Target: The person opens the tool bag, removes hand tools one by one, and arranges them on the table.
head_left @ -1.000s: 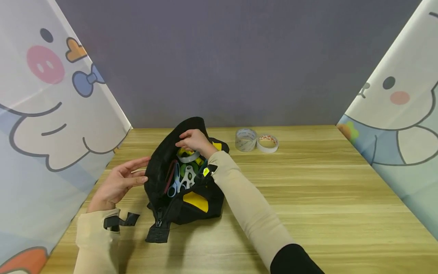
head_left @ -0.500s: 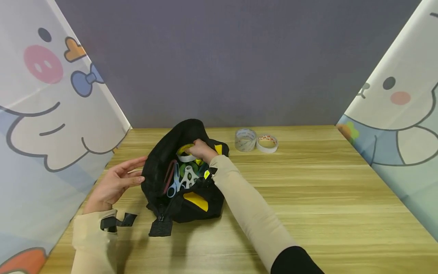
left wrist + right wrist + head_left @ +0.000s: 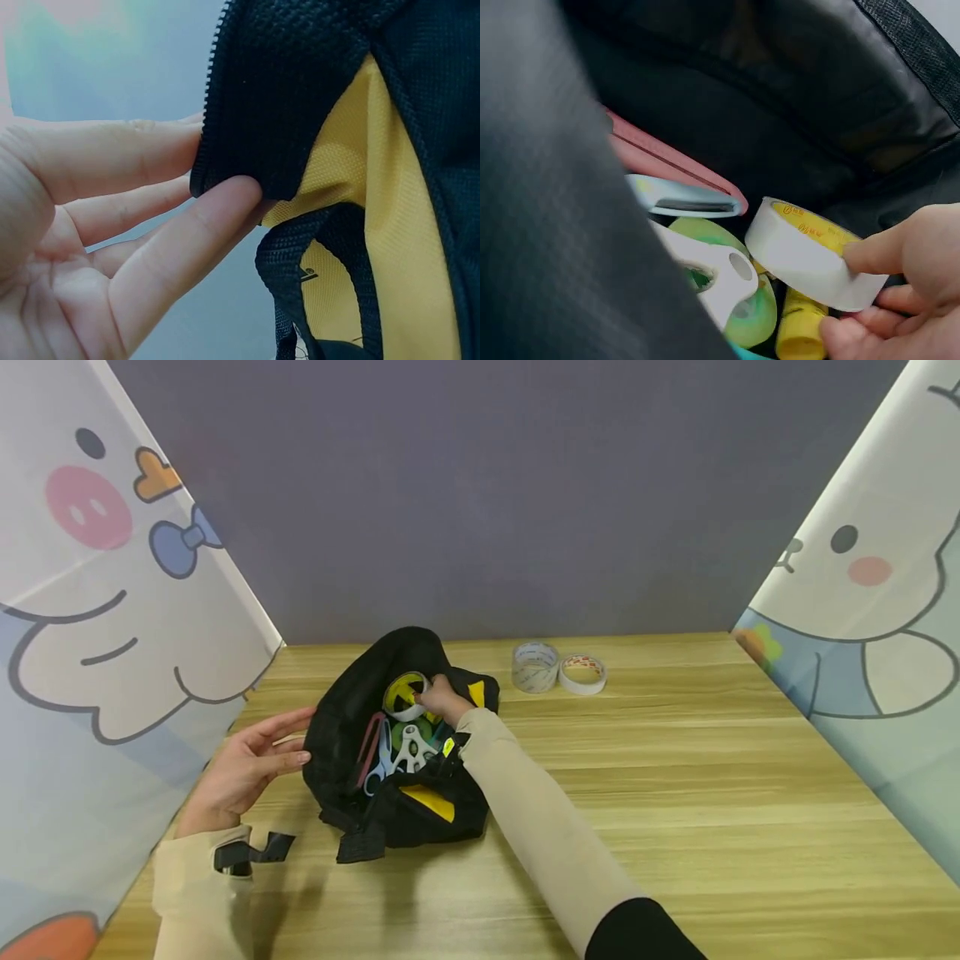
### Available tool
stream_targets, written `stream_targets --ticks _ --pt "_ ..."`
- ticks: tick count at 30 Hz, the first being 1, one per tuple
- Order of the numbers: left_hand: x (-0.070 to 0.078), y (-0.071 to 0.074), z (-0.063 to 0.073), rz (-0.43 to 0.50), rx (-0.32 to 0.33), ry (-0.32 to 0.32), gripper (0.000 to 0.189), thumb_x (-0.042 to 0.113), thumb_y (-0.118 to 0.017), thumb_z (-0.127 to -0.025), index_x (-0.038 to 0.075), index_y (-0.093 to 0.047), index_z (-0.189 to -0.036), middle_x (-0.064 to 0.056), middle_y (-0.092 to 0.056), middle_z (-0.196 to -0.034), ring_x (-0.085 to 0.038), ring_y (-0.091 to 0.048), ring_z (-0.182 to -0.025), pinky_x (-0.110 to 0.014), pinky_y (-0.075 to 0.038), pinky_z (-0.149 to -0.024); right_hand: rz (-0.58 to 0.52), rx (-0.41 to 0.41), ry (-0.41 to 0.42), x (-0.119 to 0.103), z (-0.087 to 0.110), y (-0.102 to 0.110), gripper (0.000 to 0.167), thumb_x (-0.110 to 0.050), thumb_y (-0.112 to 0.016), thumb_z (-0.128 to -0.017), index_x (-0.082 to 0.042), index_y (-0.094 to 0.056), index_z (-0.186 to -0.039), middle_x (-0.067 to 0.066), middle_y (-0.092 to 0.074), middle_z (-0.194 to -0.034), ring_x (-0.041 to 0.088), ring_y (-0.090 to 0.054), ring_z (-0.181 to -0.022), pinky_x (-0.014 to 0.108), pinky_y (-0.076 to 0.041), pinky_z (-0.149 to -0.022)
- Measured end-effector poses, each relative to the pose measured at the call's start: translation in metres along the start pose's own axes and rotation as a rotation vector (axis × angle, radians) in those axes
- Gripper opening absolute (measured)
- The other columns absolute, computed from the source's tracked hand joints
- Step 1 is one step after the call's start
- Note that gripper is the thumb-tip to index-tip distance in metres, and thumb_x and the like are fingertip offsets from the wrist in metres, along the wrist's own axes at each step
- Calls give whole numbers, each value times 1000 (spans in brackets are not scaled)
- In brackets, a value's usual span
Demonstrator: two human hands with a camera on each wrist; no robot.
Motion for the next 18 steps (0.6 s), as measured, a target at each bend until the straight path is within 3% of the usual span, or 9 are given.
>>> stream_targets --ticks 2,6,8,9,11,16,18 --pt "0 0 0 -6 7 7 59 -19 -55 -92 10 -55 -144 7 -59 -134 -10 -62 -114 -24 -54 -87 -57 9 6 6 -10 -2 65 -12 -70 -94 -6 -36 -149 10 -45 -142 23 -58 -104 37 -53 -80" --pt "1 -1 0 -20 19 20 58 -17 -57 -93 11 -55 -144 8 -59 -133 -9 -62 -113 -24 -54 -87 -162 -20 18 22 -43 -4 58 -6 -73 -90 -4 -44 -139 14 -48 -132 28 -65 -87 38 -59 -70" --pt "1 -1 -1 -21 19 20 58 -17 -56 -93 11 -54 -145 8 -59 -133 -9 -62 -113 -24 -54 -87 -192 -49 34 23 -47 -2 55 -5 -76 -88 -1 -46 -133 17 -48 -126 30 -67 -77 37 -60 -62" --pt "2 -1 -1 -23 19 18 58 -17 -56 -93 10 -54 -145 8 -59 -133 -9 -62 -113 -23 -54 -87 -211 -62 40 18 -40 0 54 -3 -76 -87 0 -47 -131 18 -48 -125 32 -67 -74 37 -60 -60" --pt "1 0 -1 -19 15 9 58 -17 -56 -93 10 -53 -145 7 -60 -133 -9 -62 -113 -23 -54 -86 -205 -80 53 -2 -9 5 52 -2 -75 -86 2 -49 -131 18 -50 -123 33 -68 -73 37 -60 -60" --pt "-1 0 1 -8 -12 -23 59 -19 -53 -94 9 -53 -145 7 -60 -134 -10 -62 -113 -24 -55 -85 -103 -110 97 -82 121 22 49 4 -65 -91 9 -50 -138 23 -56 -125 42 -68 -91 44 -60 -76" --pt "-1 0 1 -8 -17 -26 59 -19 -53 -94 9 -53 -145 7 -59 -134 -10 -62 -113 -23 -55 -86 -64 -144 120 -109 163 28 48 6 -62 -93 12 -48 -139 26 -57 -126 46 -65 -99 47 -57 -83"
Point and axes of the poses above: each hand's wrist, its own z-axis away from the middle knuckle, its own y-axis out of the back of the hand, x = y × z, the point moved 2 cm from there along -z, towards the middle knuckle
